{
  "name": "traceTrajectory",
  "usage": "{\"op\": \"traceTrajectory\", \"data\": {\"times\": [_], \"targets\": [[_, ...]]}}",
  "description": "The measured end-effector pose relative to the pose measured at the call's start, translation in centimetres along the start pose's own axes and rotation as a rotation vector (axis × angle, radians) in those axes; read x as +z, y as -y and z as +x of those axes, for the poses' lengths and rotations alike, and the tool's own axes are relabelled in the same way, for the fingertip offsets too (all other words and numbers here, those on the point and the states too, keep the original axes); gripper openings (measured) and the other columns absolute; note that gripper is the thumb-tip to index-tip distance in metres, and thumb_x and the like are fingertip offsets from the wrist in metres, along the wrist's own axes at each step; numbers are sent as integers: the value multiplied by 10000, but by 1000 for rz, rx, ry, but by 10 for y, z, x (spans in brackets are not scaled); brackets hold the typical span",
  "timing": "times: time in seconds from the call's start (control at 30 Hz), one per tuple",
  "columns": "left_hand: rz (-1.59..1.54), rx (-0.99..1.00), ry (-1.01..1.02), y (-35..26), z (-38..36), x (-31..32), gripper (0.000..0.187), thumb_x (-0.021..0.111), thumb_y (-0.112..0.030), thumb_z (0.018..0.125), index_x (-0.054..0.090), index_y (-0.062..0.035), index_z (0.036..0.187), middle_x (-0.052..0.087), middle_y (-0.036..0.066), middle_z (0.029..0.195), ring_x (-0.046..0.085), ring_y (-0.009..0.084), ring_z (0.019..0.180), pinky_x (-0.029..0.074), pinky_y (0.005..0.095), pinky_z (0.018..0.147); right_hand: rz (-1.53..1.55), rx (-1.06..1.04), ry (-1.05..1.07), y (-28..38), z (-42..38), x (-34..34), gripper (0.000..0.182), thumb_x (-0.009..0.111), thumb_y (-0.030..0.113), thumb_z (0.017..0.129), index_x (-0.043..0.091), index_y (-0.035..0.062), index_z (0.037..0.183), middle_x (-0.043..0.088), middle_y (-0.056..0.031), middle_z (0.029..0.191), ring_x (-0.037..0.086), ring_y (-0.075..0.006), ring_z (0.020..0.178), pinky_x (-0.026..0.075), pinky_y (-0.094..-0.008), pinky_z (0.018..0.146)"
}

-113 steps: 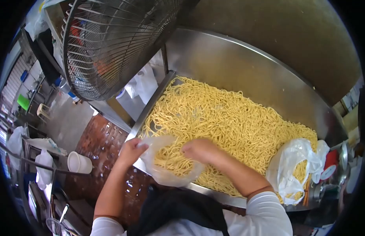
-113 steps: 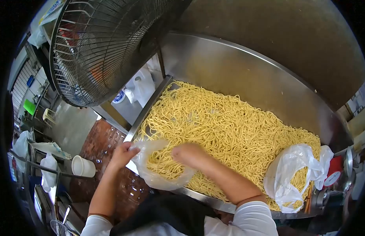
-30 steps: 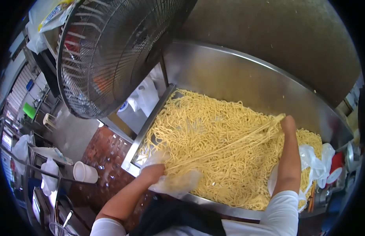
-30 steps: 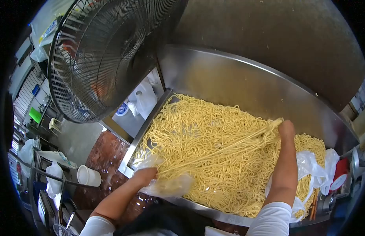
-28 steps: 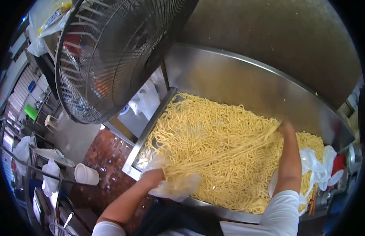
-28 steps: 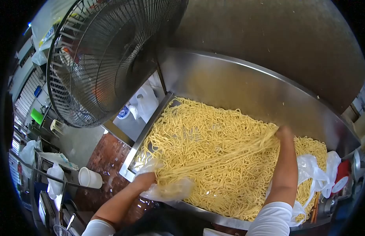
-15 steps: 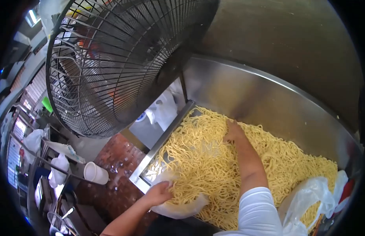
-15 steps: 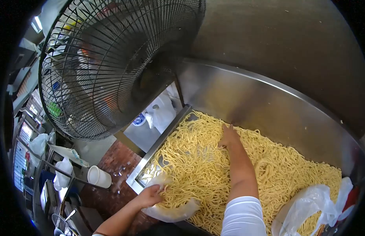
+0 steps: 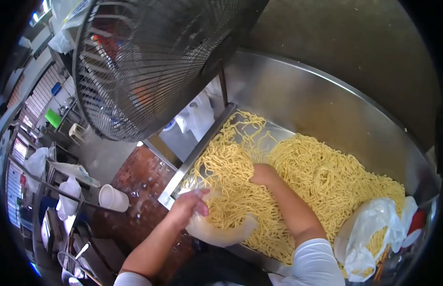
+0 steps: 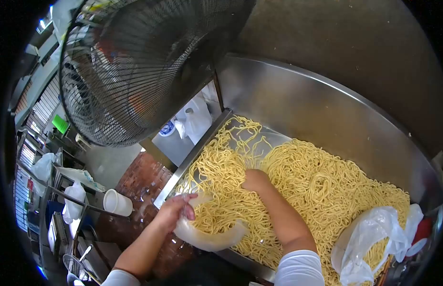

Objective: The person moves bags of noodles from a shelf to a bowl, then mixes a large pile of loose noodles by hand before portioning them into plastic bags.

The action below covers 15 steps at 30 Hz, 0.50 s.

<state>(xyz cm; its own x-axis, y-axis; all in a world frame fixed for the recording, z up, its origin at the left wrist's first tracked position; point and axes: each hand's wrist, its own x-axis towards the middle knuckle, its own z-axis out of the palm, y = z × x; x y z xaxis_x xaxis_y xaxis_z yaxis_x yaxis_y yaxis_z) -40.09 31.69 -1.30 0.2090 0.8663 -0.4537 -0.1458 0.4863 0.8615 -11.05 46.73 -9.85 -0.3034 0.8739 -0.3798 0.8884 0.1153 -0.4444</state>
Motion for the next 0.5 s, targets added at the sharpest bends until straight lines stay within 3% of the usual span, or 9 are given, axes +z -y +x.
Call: {"op": "traceTrajectory", "data": {"times": [0.07, 0.13, 0.2, 0.23, 0.3, 0.33, 0.4, 0.43, 0.5], "targets": [[-129, -1, 61, -13, 6, 1, 463, 553, -327, 982, 510, 25, 1280, 659, 101, 800, 654, 204, 713, 545, 337, 692, 120, 29, 106, 2, -26, 1, 400, 641, 153, 739, 672, 76, 1130, 655, -174, 1168, 633, -312, 1044, 496, -388, 902], [-333, 8, 120, -31, 21, 15, 524, 560, -323, 975, 428, -2, 1367, 665, 135, 888, 655, 222, 746, 541, 343, 695, 390, -116, 254, 17, -54, -1, 402, 635, 161, 749, 657, 59, 1137, 685, -155, 1068, 644, -291, 980, 495, -377, 881], [-315, 126, 206, -59, 44, 31, 567, 571, -322, 967, 384, -36, 1420, 658, 167, 1003, 659, 240, 793, 538, 356, 731, 568, -474, 125, 55, -75, 14, 420, 691, 229, 729, 665, 45, 1105, 701, -119, 990, 658, -239, 890, 509, -380, 825], [-320, 122, 213, -72, 50, 42, 567, 571, -322, 967, 384, -36, 1420, 658, 167, 1003, 659, 240, 793, 538, 356, 731, 736, -664, 300, 72, -68, 40, 412, 690, 227, 744, 659, 31, 1104, 686, -133, 1000, 650, -256, 900, 502, -391, 835], [-212, 228, 384, -91, 57, 66, 632, 580, -317, 958, 319, -48, 1466, 654, 193, 1085, 668, 264, 919, 548, 390, 809, 486, -501, 52, 130, -101, 63, 386, 686, 201, 751, 664, 36, 1099, 675, -136, 1014, 649, -272, 901, 495, -405, 857], [-214, 219, 394, -84, 59, 76, 632, 580, -317, 958, 319, -48, 1466, 654, 193, 1085, 668, 264, 919, 548, 390, 809, 489, -488, 48, 144, -102, 68, 386, 686, 201, 751, 664, 36, 1099, 675, -136, 1014, 649, -272, 901, 495, -405, 857], [56, 191, 337, -65, 61, 91, 668, 619, -363, 932, 366, -23, 1448, 617, 229, 1194, 586, 306, 1150, 512, 434, 906, 410, -544, 110, 157, -103, 72, 359, 676, 195, 776, 662, 37, 1098, 659, -150, 1055, 635, -290, 946, 479, -431, 889], [54, 186, 343, -52, 68, 89, 668, 619, -363, 932, 366, -23, 1448, 617, 229, 1194, 586, 306, 1150, 512, 434, 906, 412, -536, 109, 155, -111, 69, 359, 676, 195, 776, 662, 37, 1098, 659, -150, 1055, 635, -290, 946, 479, -431, 889], [1096, 753, 394, -17, 87, 84, 732, 688, -430, 858, 443, -5, 1403, 594, 251, 1243, 485, 329, 1283, 459, 470, 979, 319, -315, 130, 142, -132, 63, 337, 656, 182, 822, 658, 35, 1125, 658, -165, 1095, 628, -301, 999, 484, -411, 896]]}}
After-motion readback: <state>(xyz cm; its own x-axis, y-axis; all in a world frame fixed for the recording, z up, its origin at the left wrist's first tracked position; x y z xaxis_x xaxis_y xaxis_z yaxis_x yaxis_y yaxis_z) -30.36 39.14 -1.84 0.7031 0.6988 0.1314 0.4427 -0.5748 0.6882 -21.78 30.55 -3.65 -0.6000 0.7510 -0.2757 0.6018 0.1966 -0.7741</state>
